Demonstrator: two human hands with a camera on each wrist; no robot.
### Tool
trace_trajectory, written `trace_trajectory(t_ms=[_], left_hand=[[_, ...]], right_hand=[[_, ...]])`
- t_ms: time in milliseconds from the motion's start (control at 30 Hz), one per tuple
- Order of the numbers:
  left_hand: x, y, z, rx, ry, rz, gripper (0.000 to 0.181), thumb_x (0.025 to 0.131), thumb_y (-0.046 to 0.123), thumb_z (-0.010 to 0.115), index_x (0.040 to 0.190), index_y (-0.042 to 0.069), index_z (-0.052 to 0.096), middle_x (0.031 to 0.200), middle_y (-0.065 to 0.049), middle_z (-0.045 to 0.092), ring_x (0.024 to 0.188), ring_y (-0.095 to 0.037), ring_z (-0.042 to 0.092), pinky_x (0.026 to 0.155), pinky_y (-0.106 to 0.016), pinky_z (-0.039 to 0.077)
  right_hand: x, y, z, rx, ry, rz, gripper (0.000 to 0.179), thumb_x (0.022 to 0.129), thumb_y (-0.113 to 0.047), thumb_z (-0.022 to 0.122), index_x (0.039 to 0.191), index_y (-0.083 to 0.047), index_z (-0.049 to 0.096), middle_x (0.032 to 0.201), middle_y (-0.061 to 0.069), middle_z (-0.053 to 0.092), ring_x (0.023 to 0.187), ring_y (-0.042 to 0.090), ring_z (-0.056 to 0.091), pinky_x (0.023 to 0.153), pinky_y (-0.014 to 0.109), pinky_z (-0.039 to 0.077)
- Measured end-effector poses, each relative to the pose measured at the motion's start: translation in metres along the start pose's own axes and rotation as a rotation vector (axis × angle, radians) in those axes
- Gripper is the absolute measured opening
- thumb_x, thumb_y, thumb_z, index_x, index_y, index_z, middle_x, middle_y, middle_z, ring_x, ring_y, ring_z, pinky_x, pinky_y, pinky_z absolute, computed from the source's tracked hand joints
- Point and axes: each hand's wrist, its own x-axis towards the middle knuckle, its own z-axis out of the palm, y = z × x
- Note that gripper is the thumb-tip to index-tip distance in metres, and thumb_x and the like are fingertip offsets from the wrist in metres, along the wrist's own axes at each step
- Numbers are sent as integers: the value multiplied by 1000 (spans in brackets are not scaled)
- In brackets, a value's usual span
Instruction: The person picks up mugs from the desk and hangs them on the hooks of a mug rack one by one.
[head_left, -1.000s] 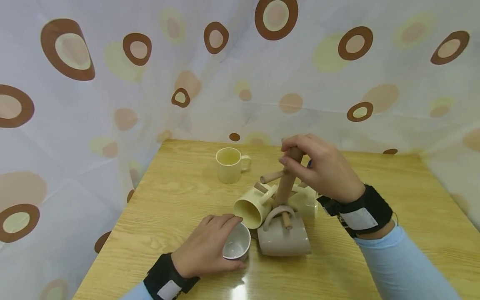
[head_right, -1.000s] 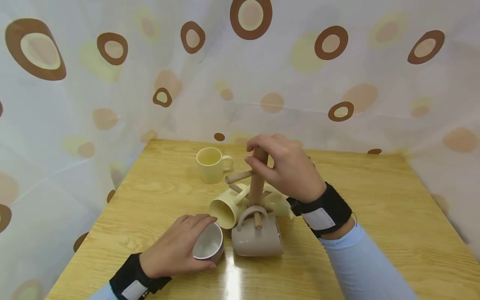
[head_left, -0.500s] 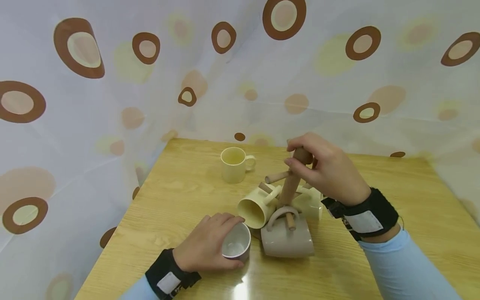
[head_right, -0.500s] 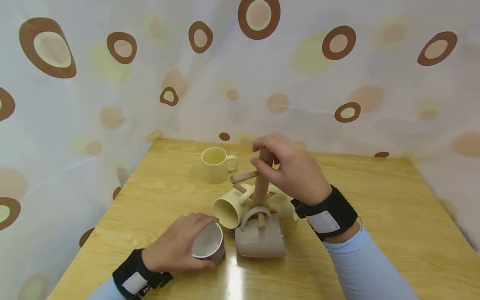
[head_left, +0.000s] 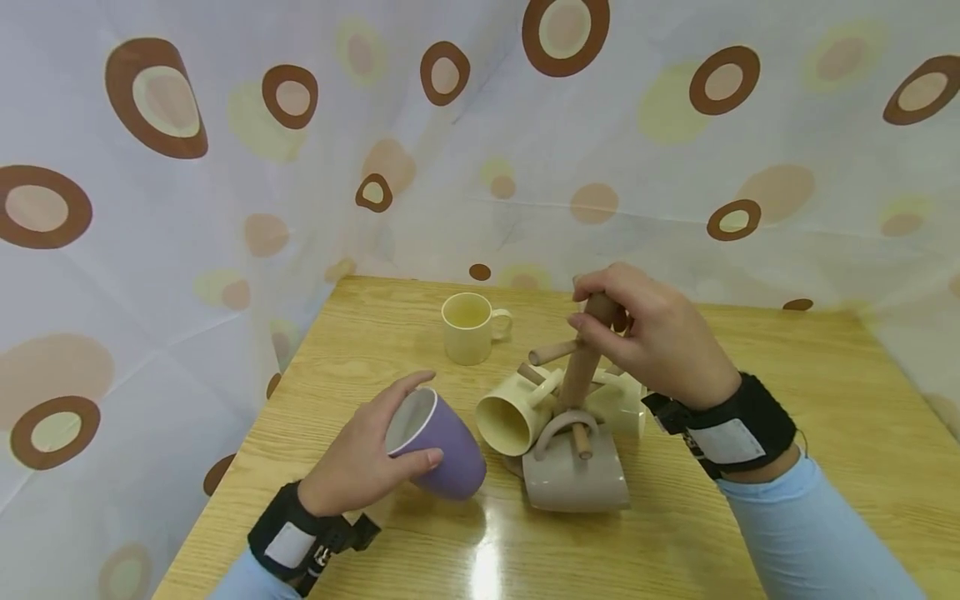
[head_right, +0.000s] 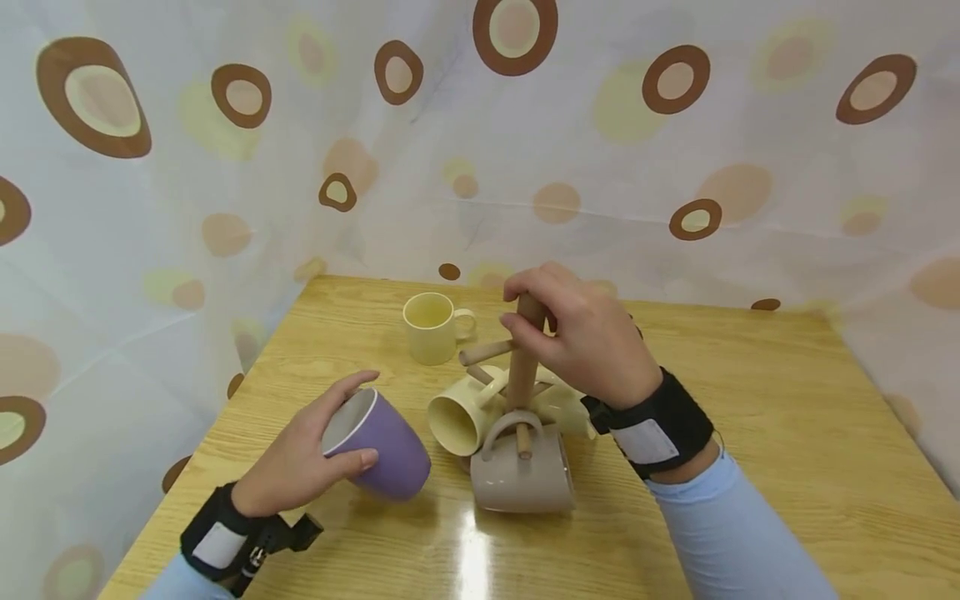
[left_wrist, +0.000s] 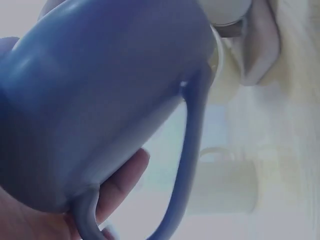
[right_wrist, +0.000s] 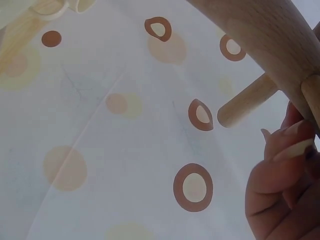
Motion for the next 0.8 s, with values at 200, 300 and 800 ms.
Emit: trace_trajectory(t_ms=[200,300,800], left_hand=[[-2,-3,-11,-78,152,34,60,84,27,63,139,31,38,114,-15,58,89,-24,58,60,-34,55],[-4,-5,-15,-92,200,72,55,84,24,58,136,25,42,108,-16,59,86,-24,59,58,-33,56],[-2,4,-18,545,51,164,82,74,69,61,141,27,39,123,0,62,87,-8,60,50,-23,46]], right_hand=[[1,2,-1,3,-5,0,23,78,-7,72,98,-11,62,77,-4,53,63,6,45,55,19,34],[1,2,-2,1,-5,0,24,78,-6,72,99,-11,62,77,-4,54,63,5,45,55,18,35],[1,2,-1,-15,2,9,22,78,-7,71,98,-11,62,77,-4,55,63,5,46,55,19,35]])
